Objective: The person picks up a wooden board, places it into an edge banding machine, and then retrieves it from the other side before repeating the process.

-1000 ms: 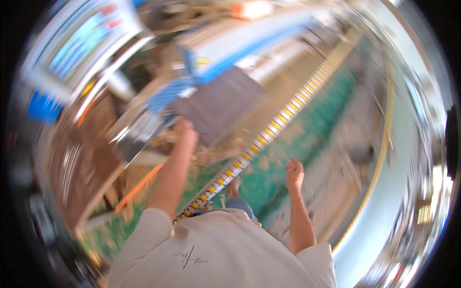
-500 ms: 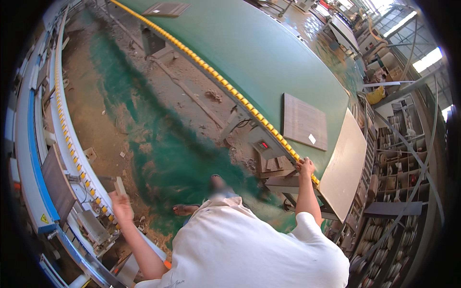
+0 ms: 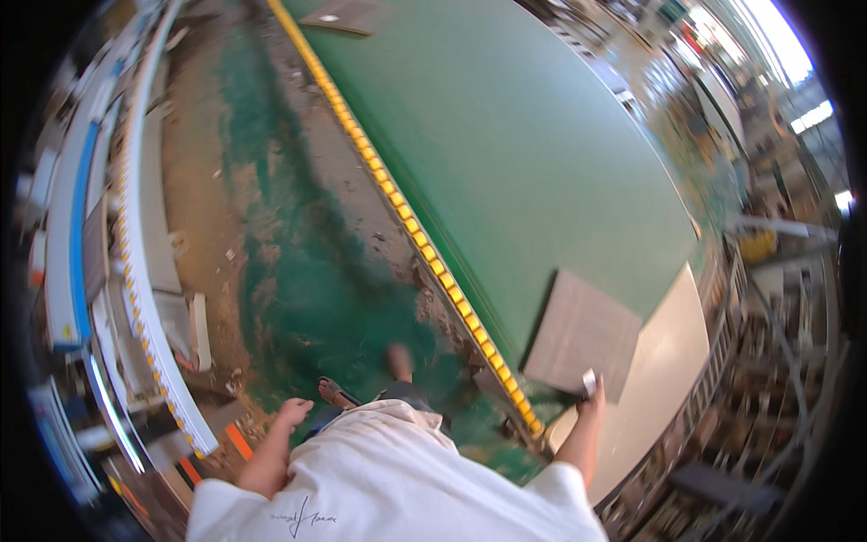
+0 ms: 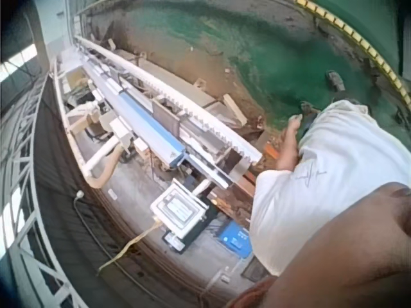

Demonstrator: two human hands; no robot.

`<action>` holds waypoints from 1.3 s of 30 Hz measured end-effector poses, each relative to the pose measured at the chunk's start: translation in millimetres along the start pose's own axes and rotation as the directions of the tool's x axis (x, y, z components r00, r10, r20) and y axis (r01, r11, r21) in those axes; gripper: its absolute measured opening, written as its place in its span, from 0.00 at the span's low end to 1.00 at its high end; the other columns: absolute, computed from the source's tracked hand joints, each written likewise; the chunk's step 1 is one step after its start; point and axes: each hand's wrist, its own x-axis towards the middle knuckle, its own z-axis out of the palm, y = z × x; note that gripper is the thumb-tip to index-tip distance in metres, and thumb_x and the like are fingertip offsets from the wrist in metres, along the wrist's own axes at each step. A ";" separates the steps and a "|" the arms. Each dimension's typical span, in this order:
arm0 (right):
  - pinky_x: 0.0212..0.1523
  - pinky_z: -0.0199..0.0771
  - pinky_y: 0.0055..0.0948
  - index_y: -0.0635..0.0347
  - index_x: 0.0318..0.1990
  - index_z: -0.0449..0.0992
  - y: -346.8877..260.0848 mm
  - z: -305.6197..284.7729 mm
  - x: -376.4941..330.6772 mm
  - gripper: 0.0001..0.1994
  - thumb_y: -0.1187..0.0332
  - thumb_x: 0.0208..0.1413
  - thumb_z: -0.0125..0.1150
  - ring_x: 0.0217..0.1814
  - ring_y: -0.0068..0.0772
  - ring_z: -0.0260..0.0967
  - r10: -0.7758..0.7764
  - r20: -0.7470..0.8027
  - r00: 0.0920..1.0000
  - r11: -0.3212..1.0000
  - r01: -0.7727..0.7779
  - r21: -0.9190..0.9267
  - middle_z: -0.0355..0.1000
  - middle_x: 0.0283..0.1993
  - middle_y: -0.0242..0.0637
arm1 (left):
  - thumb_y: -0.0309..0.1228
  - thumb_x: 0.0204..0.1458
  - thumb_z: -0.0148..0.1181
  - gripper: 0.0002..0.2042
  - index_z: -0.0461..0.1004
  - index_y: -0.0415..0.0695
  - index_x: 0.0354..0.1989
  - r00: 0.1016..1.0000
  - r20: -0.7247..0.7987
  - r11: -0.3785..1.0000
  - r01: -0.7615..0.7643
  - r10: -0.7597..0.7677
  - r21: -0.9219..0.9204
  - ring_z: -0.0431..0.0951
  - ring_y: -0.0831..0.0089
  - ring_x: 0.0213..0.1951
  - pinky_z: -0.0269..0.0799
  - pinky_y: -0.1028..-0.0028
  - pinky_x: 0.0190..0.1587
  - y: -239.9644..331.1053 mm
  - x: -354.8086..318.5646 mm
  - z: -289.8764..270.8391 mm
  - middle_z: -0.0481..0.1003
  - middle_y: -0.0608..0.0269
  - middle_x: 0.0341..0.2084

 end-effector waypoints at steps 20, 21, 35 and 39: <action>0.45 0.76 0.31 0.65 0.52 0.72 83.9 282.0 -325.4 0.24 0.66 0.46 0.68 0.45 0.34 0.73 -0.068 0.915 0.397 0.981 0.192 -0.010 0.74 0.49 0.38 | 0.55 0.61 0.49 0.33 0.62 0.40 0.64 0.753 0.037 0.457 -0.359 0.657 -0.814 0.70 0.61 0.59 0.66 0.61 0.59 216.8 -143.4 -37.4 0.67 0.52 0.60; 0.44 0.76 0.31 0.64 0.51 0.72 115.7 303.2 -348.2 0.23 0.67 0.46 0.68 0.44 0.34 0.73 0.041 0.956 0.292 0.978 0.185 -0.099 0.73 0.49 0.37 | 0.58 0.59 0.50 0.35 0.63 0.39 0.63 0.773 -0.003 0.336 -0.279 0.635 -0.900 0.70 0.61 0.57 0.66 0.62 0.57 207.4 -152.5 -41.6 0.68 0.52 0.59; 0.62 0.66 0.54 0.64 0.53 0.66 590.9 369.3 -739.0 0.18 0.66 0.56 0.53 0.57 0.45 0.65 0.877 0.481 0.006 0.448 0.354 -0.821 0.67 0.54 0.44 | 0.55 0.60 0.50 0.29 0.71 0.37 0.24 0.359 -0.508 0.132 -0.703 -0.783 -0.699 0.68 0.62 0.24 0.62 0.58 0.31 -277.1 -175.2 -226.5 0.69 0.57 0.18; 0.63 0.65 0.58 0.60 0.49 0.66 689.9 372.1 -806.7 0.14 0.65 0.57 0.52 0.55 0.45 0.64 0.952 0.304 0.042 0.242 0.510 -0.826 0.66 0.52 0.43 | 0.52 0.61 0.49 0.27 0.71 0.36 0.26 0.391 -0.278 -0.131 -0.753 -0.877 -0.645 0.68 0.64 0.25 0.62 0.58 0.32 -346.7 -168.8 -252.7 0.69 0.57 0.20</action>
